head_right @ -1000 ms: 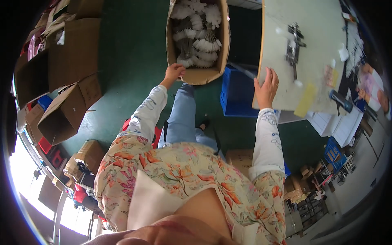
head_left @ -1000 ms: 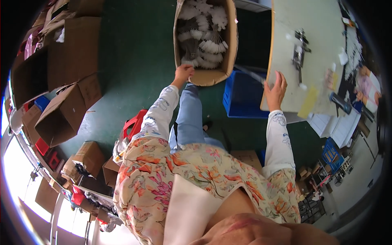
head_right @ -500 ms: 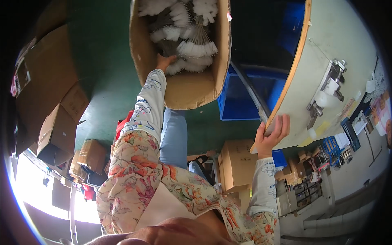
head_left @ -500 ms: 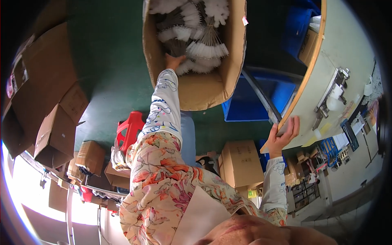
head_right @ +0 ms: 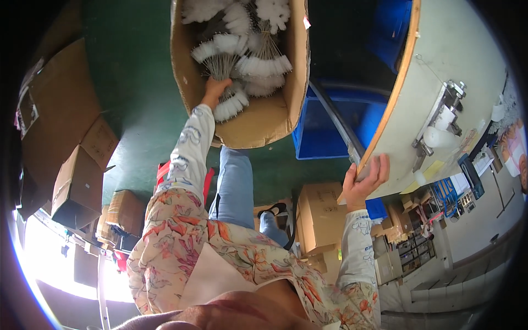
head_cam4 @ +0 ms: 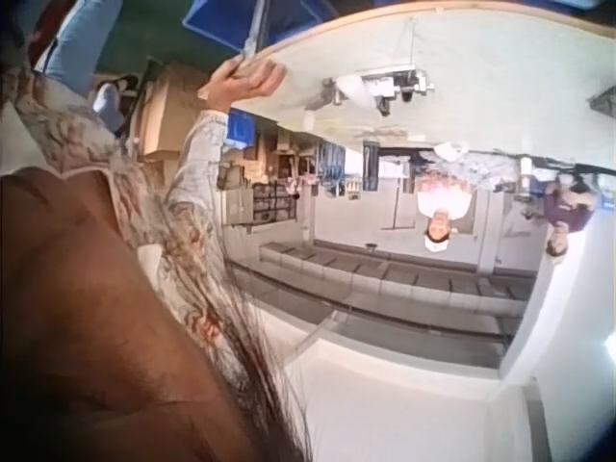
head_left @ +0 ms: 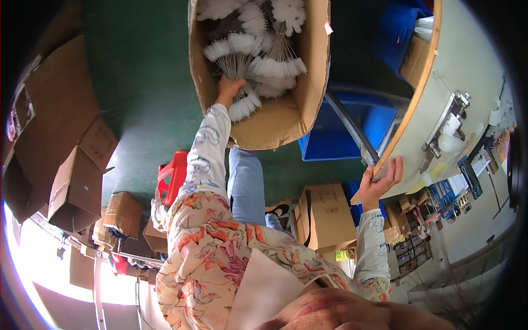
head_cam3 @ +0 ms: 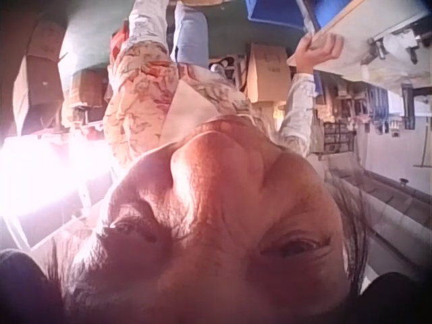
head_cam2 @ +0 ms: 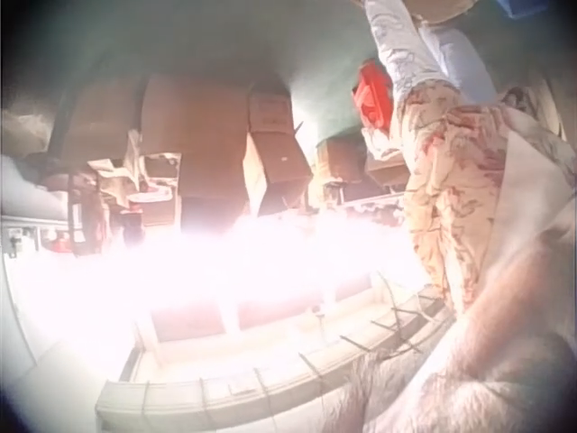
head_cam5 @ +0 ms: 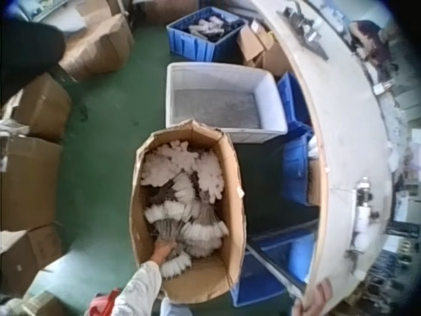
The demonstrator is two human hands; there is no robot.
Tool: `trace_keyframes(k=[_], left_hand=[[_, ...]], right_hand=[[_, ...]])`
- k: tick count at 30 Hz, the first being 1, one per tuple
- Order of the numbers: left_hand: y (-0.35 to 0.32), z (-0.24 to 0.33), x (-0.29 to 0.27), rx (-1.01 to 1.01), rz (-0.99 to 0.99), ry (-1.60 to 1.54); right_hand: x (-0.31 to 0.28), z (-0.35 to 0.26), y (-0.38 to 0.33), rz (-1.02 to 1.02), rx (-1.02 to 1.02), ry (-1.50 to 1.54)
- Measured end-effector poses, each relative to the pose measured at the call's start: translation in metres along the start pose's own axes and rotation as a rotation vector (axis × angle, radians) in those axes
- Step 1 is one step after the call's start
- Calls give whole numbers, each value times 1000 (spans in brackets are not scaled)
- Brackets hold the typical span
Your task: Bundling white and black bristle components with rubber bands and placing them into cardboard boxes.
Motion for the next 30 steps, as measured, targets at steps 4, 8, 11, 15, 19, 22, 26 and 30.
trace_keyframes(k=[4, 8, 11, 15, 19, 22, 26, 30], left_hand=[[-59, 13, -13, 109, -47, -60], [-175, 57, -25, 276, -19, 31], [-260, 113, -30, 504, -154, -57], [-342, 180, -11, 639, -423, -110], [-404, 240, 38, 781, -649, -53], [-434, 269, 74, 844, -629, 95], [-450, 254, 127, 735, -573, 250], [-448, 238, 165, 621, -556, 191]], right_hand=[[2, -1, 2, 48, -33, -13], [-6, 0, 2, 103, -40, -21], [-12, 0, 3, 92, -32, -1], [-13, 0, 1, 95, -28, 52], [-26, 10, -3, 129, -73, 121], [-46, 13, -69, 163, 189, 690], [-73, 22, -184, 135, 663, 366], [-127, -17, -84, 305, 433, 174]])
Point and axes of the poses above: each hand's wrist, its own y-axis towards the middle knuckle, its own x-axis out of the palm, z = x × y, the point moved 3 cm from there along y, towards the middle knuckle, and after that the axes turned 3 degrees about -z, right-handed, at the moved point
